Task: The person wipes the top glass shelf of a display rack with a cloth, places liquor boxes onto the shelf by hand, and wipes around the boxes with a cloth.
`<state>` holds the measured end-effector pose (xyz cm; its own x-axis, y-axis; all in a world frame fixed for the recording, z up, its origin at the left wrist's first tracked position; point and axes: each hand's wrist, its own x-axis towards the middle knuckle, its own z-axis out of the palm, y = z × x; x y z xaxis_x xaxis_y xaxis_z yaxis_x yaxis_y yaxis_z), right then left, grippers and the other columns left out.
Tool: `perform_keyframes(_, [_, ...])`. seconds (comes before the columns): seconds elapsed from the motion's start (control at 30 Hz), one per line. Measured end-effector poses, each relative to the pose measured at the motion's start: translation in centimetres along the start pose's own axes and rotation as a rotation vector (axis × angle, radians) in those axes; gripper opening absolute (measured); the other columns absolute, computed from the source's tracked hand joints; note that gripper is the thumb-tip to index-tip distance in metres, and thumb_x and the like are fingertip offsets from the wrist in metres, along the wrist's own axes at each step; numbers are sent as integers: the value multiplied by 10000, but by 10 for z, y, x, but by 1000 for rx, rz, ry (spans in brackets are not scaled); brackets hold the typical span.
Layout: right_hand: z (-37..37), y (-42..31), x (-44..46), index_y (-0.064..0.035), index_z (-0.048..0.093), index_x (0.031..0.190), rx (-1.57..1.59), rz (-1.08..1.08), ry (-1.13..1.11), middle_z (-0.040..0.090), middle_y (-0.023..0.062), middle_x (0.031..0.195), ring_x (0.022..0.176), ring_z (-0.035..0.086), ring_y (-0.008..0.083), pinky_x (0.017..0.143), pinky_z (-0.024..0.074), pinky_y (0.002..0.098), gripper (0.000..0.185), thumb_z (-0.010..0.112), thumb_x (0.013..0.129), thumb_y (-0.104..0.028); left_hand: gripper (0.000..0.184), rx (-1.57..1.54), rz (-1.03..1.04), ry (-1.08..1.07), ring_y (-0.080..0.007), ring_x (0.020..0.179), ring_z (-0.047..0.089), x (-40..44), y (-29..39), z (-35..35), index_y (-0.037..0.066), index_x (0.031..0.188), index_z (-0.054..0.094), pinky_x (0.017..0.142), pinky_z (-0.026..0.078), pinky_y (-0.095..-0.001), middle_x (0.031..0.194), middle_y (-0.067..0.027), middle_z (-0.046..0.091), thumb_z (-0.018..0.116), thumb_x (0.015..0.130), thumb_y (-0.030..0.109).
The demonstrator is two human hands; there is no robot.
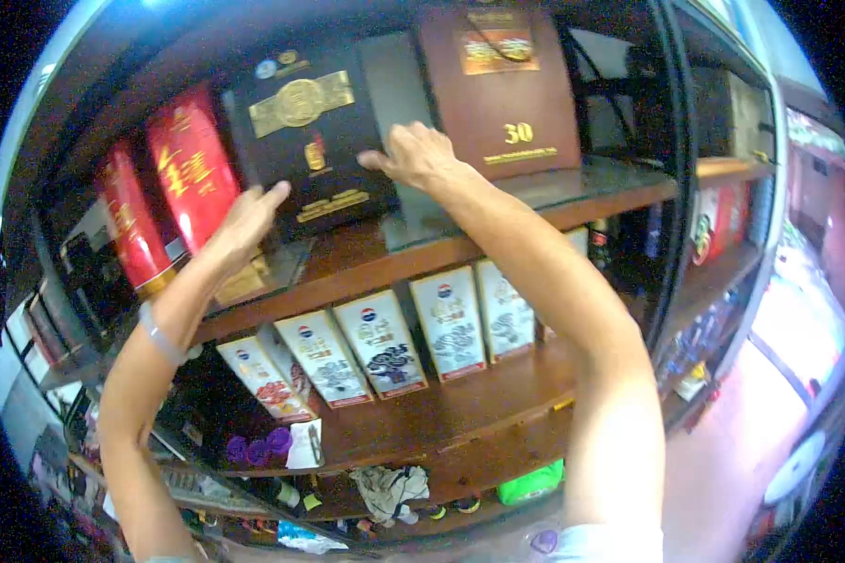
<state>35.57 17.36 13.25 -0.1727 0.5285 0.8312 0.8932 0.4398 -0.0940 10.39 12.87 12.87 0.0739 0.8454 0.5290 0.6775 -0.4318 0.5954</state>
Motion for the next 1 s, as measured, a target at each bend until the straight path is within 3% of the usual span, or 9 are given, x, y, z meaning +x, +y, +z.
perform_keyframes(0.1, [-29,15,8,3,632,852,-1,159,289,646,246,819,806,653,384,702,527,465,444,626,815,-439,701,401,427,227,-428,1164,481,-62,37,3,-172,1265,359,1027,343,-413,1211,-342,495,501,877,394])
perform_keyframes(0.17, [-56,43,8,-21,603,902,-156,247,318,653,217,844,824,657,356,705,530,455,301,635,804,-303,709,363,472,-2,-340,1263,415,-82,55,6,-135,1333,299,1049,332,-389,1353,-315,376,525,903,382])
perform_keyframes(0.33, [-86,151,-8,-37,526,1125,-181,571,212,616,239,1054,1002,593,412,838,490,481,410,563,814,-301,615,-41,298,-316,-292,1213,465,-55,89,47,-132,1280,395,1023,363,-354,1268,-251,494,551,899,325])
perform_keyframes(0.4, [-68,207,-22,91,528,1048,-262,462,82,590,278,1089,993,582,442,857,475,489,455,561,816,-299,626,-142,210,-369,-298,1227,441,-26,99,74,-137,1297,364,1028,354,-351,1299,-253,460,542,900,313])
perform_keyframes(0.43, [-72,204,-33,138,444,1119,-239,444,-67,554,343,1099,1028,572,424,882,460,496,523,555,819,-277,636,-190,168,-387,-303,1234,425,-11,106,85,-141,1310,339,1035,346,-351,1317,-257,437,535,902,306])
perform_keyframes(0.5, [-74,202,-47,141,452,1118,-186,473,-76,537,347,1129,1060,554,424,911,443,470,487,524,810,-230,630,-238,-39,-534,-328,1273,364,13,127,99,-150,1336,266,1082,290,-381,1371,-283,342,497,915,258])
perform_keyframes(0.7, [-72,193,-57,141,498,1095,82,562,-61,515,328,1194,1144,503,424,975,394,404,418,444,763,-107,618,-210,-146,-524,-349,1367,190,56,128,147,-126,1369,204,1125,191,-429,1460,-293,155,463,913,200])
perform_keyframes(0.8, [-71,206,-54,119,521,1114,108,518,-117,548,332,1133,1100,535,402,937,415,385,452,533,706,-75,613,-201,-108,-520,-349,1377,162,67,126,156,-118,1373,205,1126,180,-432,1466,-285,154,469,905,177])
perform_keyframes(1.0, [-77,197,-59,110,508,1130,61,537,-75,532,331,1160,1137,494,446,952,410,417,440,456,745,-97,661,-215,-42,-615,-364,1372,183,61,131,173,-122,1341,284,1099,214,-436,1443,-292,222,555,821,183])
